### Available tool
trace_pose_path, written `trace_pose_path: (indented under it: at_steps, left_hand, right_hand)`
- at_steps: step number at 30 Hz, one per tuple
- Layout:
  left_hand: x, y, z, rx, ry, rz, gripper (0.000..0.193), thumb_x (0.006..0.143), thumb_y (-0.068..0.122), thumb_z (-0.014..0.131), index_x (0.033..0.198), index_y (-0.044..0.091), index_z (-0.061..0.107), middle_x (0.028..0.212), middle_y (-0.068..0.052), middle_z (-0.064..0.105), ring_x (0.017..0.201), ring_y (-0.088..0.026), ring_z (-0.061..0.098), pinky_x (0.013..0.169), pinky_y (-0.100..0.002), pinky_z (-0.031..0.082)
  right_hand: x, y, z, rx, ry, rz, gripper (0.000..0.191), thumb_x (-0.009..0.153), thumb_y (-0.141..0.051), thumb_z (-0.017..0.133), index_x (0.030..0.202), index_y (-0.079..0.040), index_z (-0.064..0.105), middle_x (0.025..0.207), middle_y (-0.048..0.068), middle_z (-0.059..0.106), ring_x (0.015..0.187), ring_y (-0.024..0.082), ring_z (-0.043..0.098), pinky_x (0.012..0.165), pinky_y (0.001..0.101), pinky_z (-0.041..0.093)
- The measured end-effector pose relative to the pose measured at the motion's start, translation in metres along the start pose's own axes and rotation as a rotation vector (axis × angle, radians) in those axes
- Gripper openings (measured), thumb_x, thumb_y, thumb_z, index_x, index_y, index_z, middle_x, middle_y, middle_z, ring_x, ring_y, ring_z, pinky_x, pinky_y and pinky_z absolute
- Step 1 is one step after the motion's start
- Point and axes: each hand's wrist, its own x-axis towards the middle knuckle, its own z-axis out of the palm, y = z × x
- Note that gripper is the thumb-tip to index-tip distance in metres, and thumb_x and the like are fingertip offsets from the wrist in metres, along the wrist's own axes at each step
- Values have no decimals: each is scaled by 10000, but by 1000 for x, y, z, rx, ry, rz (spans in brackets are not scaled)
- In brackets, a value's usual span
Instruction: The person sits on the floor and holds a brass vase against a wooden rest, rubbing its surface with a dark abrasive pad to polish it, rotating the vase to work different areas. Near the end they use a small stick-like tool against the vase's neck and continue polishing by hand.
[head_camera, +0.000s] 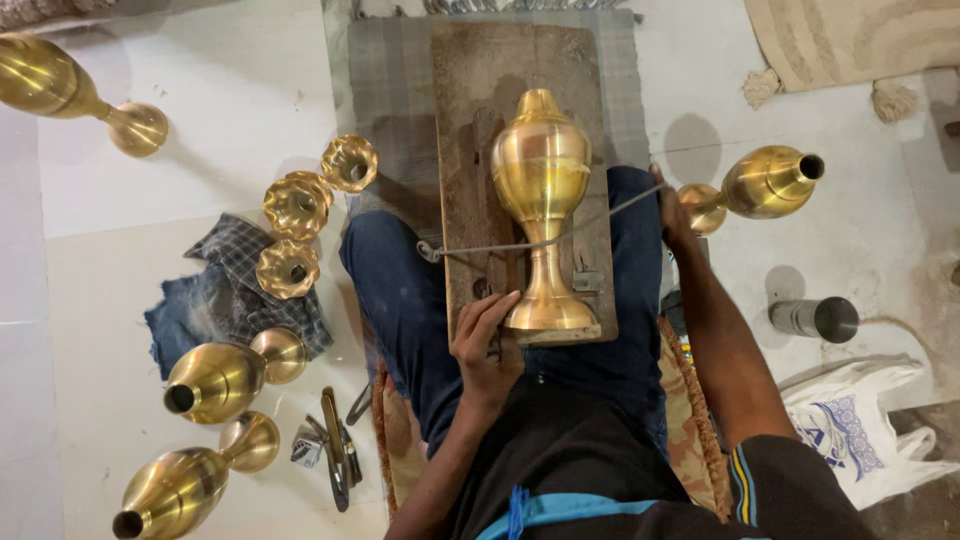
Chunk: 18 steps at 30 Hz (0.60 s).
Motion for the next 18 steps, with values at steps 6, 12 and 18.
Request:
trace_pose_path:
  at_steps: [6,12,18]
  left_hand:
    - [4,-16,8,31,-2,13,486,762,-75,565,1198,61,733,1118,-140,714,1061,-323,684,936,-409,559]
    - [21,-23,10,28,-63,-1,428,789,-44,609,1192,45,723,1121,-132,719,1056,-323,685,933,-410,563]
    - [67,-13,-16,-243,-242,-104,352,800,129,694,1127,-1,722,1120,-179,708,1043,-312,684,888,-425,557]
  right_hand:
    - [-23,37,5,491,285,301,522,1122,-339,372,1506,-8,497,1351,216,614,1106,233,655,971,400,541]
    - [-69,61,-1,-384,438,50,340,975,-63,638,1296,43,675,1156,205,737,959,185,691,821,314,533]
    - [-80,39,-14,-211,410,-45,405,1073,-69,541,1465,31,539,1292,159,683,1004,143,650,827,283,541]
